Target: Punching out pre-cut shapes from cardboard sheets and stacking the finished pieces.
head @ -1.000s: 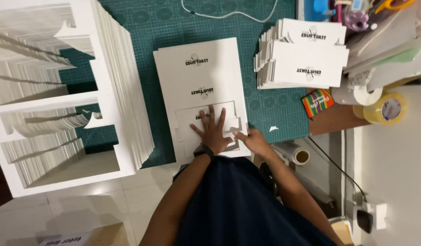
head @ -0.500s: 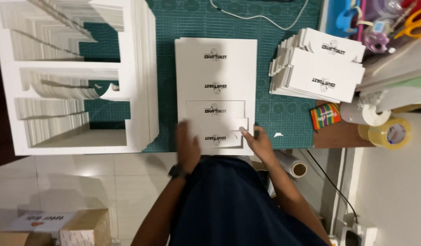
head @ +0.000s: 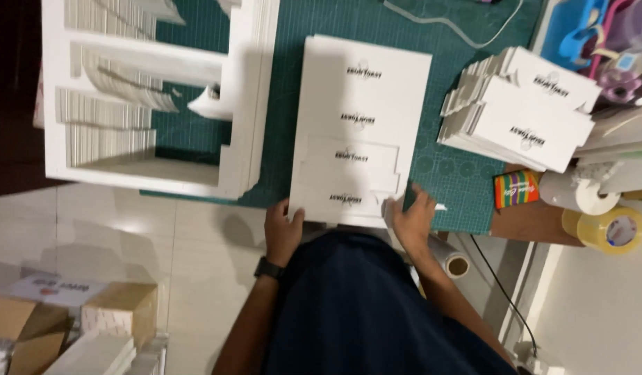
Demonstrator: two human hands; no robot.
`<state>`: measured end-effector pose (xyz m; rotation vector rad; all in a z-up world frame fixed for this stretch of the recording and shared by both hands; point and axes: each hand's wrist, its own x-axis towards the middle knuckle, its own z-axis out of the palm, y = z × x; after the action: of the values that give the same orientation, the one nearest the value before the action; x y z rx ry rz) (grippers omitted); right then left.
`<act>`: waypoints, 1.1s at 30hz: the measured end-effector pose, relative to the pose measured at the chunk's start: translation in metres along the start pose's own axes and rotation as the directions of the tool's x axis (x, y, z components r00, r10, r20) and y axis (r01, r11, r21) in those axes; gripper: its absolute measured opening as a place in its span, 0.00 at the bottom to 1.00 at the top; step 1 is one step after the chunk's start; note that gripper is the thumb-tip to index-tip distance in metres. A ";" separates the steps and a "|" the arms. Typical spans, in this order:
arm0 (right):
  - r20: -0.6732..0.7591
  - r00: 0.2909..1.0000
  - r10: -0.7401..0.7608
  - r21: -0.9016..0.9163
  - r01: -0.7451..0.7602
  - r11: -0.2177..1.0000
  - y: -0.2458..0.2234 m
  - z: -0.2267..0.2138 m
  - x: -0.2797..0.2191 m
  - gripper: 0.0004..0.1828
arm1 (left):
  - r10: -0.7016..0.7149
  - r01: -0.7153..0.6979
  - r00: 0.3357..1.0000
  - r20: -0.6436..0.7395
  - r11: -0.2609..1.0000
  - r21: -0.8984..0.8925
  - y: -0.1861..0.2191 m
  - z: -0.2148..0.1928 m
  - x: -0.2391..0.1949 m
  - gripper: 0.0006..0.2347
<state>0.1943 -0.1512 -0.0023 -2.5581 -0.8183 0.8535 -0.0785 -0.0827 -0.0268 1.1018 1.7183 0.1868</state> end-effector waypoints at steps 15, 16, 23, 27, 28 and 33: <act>0.617 0.780 0.102 0.090 -0.199 0.976 -0.105 0.116 0.039 0.28 | 0.097 -0.249 0.944 0.316 0.838 0.485 0.043 -0.005 0.048 0.17; 0.599 0.792 0.116 0.095 -0.214 0.972 -0.096 0.127 0.045 0.27 | 0.200 -0.323 0.938 0.283 0.804 0.499 0.048 0.000 0.038 0.13; 0.692 0.720 0.049 -0.016 -0.052 0.999 -0.112 0.072 0.022 0.21 | -0.039 -0.081 0.922 0.386 0.954 0.290 0.057 -0.034 0.008 0.27; 0.755 0.656 0.013 -0.145 0.148 0.978 -0.120 0.051 0.005 0.21 | -0.065 -0.007 0.930 0.362 0.981 0.194 0.006 -0.008 0.021 0.26; 0.751 0.660 0.016 -0.166 0.166 0.972 -0.122 0.052 0.008 0.21 | -0.089 0.046 0.944 0.318 0.989 0.142 0.007 -0.004 0.023 0.25; 0.731 0.682 0.030 -0.239 0.214 0.947 -0.125 0.055 0.011 0.23 | -0.163 0.191 0.945 0.282 0.979 -0.072 0.013 0.004 0.022 0.23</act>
<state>0.1147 -0.0402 0.0075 -2.3422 -1.3833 1.9102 -0.0689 -0.0607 -0.0360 0.8518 1.5304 0.0033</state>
